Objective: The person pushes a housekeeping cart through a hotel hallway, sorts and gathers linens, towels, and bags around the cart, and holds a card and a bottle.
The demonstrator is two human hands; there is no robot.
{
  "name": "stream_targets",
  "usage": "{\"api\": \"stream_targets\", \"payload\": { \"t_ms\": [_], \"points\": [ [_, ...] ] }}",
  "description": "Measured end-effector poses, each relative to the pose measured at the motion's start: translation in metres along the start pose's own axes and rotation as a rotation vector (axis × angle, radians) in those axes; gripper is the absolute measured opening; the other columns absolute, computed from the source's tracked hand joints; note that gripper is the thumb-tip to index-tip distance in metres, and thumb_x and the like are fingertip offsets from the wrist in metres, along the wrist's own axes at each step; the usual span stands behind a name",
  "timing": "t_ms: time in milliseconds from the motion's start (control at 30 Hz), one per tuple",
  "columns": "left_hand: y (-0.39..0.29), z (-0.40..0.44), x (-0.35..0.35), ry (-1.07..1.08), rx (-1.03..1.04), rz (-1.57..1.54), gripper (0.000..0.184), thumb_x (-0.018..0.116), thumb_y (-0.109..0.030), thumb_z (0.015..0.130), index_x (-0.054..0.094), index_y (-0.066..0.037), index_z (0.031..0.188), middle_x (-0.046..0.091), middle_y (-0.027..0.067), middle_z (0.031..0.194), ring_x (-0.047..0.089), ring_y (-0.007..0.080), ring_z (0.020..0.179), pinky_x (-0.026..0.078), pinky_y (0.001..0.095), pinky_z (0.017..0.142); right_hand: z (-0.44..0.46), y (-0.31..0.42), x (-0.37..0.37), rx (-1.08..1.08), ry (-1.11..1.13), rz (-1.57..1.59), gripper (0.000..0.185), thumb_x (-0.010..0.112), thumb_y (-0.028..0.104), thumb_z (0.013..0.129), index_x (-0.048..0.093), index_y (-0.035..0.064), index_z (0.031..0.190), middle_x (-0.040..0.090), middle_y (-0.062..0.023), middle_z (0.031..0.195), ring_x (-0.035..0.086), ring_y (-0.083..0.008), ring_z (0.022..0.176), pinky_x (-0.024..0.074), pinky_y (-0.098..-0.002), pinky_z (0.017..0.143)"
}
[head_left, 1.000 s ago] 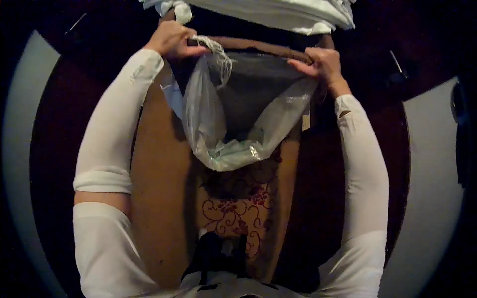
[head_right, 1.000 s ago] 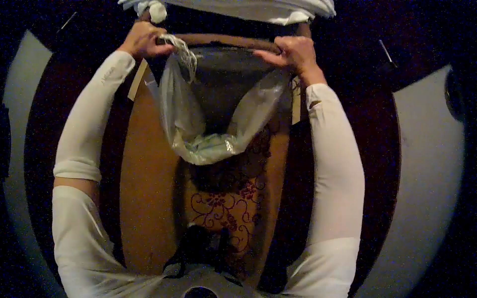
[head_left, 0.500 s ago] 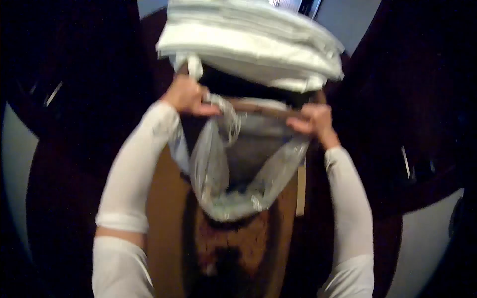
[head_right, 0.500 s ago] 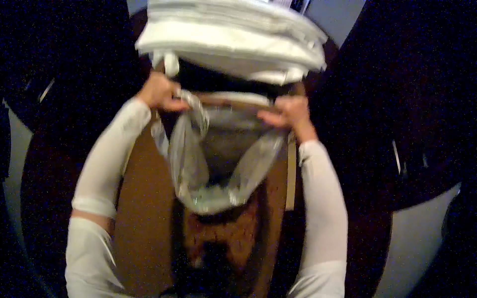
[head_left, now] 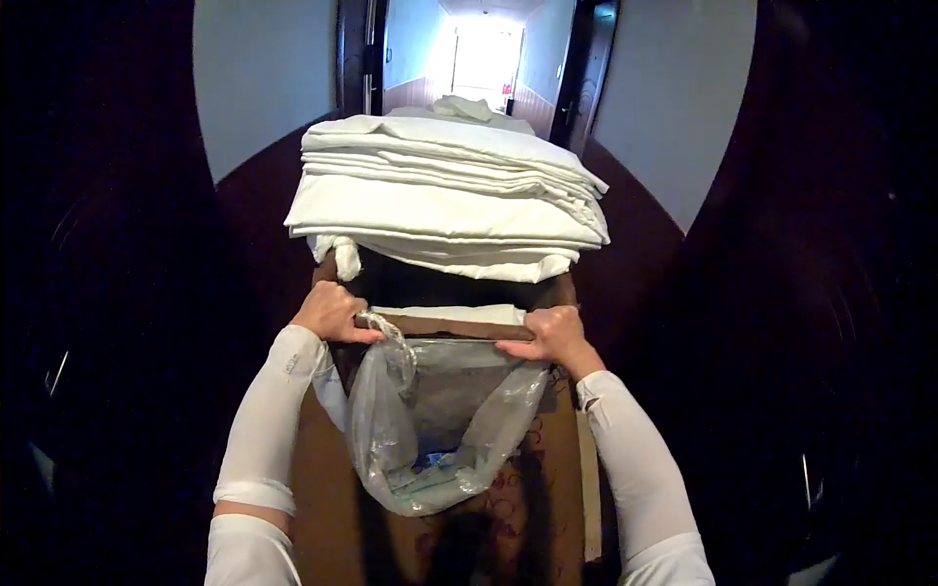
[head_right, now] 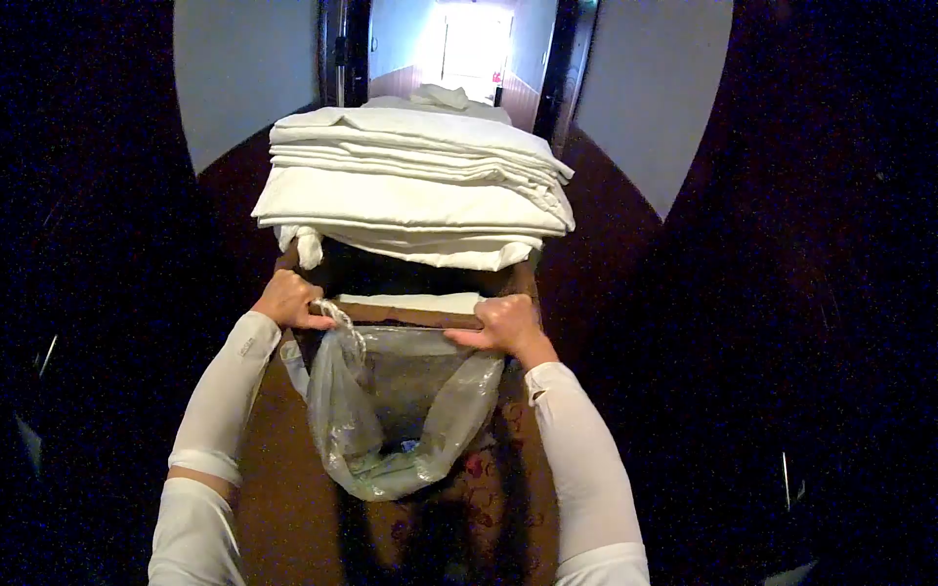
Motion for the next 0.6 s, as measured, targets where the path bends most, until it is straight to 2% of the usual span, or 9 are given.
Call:
{"api": "stream_targets", "payload": {
  "t_ms": [167,333,600],
  "points": [
    [-0.0013,-0.001,-0.0064,0.009,-0.02,-0.023,0.062,0.062,-0.068,0.061,0.056,-0.008,0.048,0.054,0.0126,0.047,0.054,0.0304,0.043,0.043,0.0386,0.045,0.0032,0.002,-0.0055,-0.009,-0.006,0.053,0.066,0.06,0.068,0.068,0.051,0.0076,0.041,0.048,-0.0077,0.04,0.052,-0.0224,0.035,0.0406,-0.0334,0.035],
    [0.0028,-0.0023,-0.0005,0.065,-0.104,-0.013,0.066,0.06,-0.072,0.057,0.06,-0.006,0.053,0.057,0.013,0.05,0.057,0.0307,0.048,0.045,0.0408,0.05,0.0021,-0.0004,-0.0054,0.006,0.007,0.105,0.065,0.061,0.065,0.069,0.053,0.0058,0.043,0.05,-0.0091,0.042,0.054,-0.0249,0.037,0.0423,-0.0359,0.037],
    [0.0016,-0.0031,0.0013,-0.001,-0.031,0.013,0.067,0.058,-0.073,0.059,0.063,-0.006,0.054,0.056,0.013,0.049,0.057,0.0302,0.047,0.046,0.0392,0.048,0.0004,0.0015,-0.0019,-0.003,0.012,0.071,0.062,0.063,0.063,0.068,0.054,0.0065,0.045,0.052,-0.0091,0.043,0.055,-0.0245,0.038,0.0427,-0.0355,0.037]
  ]
}}
Point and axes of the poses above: each hand's wrist, its own z-axis towards the middle knuckle, its own x-axis out of the palm, y = z × x, the point moved 9 cm from there along z, towards the middle knuckle
